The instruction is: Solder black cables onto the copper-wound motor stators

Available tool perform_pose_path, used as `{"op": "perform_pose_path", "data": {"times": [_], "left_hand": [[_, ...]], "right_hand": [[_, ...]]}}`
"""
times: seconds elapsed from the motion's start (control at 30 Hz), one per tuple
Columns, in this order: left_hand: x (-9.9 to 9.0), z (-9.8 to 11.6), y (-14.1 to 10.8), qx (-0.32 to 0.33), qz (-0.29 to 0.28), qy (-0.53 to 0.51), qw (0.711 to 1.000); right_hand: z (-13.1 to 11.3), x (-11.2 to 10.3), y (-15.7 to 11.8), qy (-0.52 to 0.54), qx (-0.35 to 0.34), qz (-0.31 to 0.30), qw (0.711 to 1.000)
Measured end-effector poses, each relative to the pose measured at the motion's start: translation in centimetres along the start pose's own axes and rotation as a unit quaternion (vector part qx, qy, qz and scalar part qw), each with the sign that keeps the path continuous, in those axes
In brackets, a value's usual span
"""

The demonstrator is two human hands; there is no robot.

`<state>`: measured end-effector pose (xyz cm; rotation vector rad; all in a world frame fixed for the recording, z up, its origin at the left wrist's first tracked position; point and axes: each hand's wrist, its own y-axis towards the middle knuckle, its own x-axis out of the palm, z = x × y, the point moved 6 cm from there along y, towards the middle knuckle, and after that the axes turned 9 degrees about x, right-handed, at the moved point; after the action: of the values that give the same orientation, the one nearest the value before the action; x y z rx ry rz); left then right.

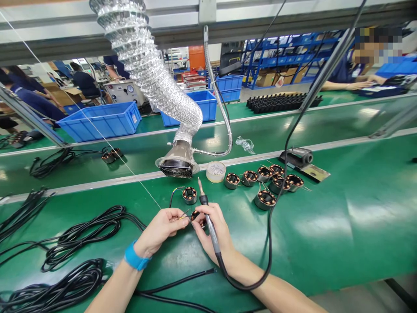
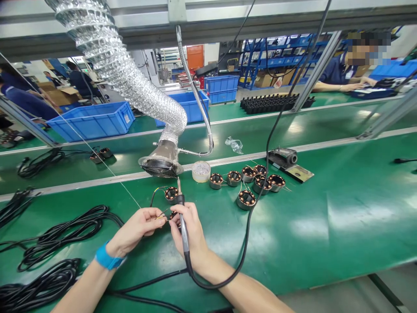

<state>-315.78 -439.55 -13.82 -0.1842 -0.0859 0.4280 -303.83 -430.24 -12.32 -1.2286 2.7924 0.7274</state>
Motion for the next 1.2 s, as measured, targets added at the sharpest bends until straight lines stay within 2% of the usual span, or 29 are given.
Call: {"op": "perform_pose_path", "data": {"times": [0.17,0.4,0.57,0.73,0.93,1.07,1.2], "left_hand": [[0.4,0.5,-0.1,0.023,0.014,0.039,0.999],[1.3,0.4,-0.2,0.016,-0.024,0.054,0.998],[0.8,0.1,0.0,0.004,-0.018,0.064,0.998],[0.4,0.1,0.1,0.004,-0.021,0.026,0.999],[0.7,0.6,-0.1,0.024,0.019,0.043,0.999],[1.0,0.8,-0.1,0.017,0.011,0.073,0.997],[0.5,0.8,-0.2,0.004,-0.013,0.098,0.995]], "right_hand": [[0.1,0.0,-0.1,0.006,0.005,0.003,1.0],[0.2,0.1,-0.2,0.006,0.022,0.0,1.0],[0.2,0.1,-0.2,0.007,0.02,0.001,1.0],[0.1,0.1,-0.2,0.004,0.013,0.001,1.0],[-0.2,0.0,-0.2,0.0,0.02,-0.004,1.0],[-0.4,0.0,-0.1,0.0,0.016,-0.004,1.0],[-0.3,0.0,0.0,-0.005,0.011,-0.007,1.0]]}}
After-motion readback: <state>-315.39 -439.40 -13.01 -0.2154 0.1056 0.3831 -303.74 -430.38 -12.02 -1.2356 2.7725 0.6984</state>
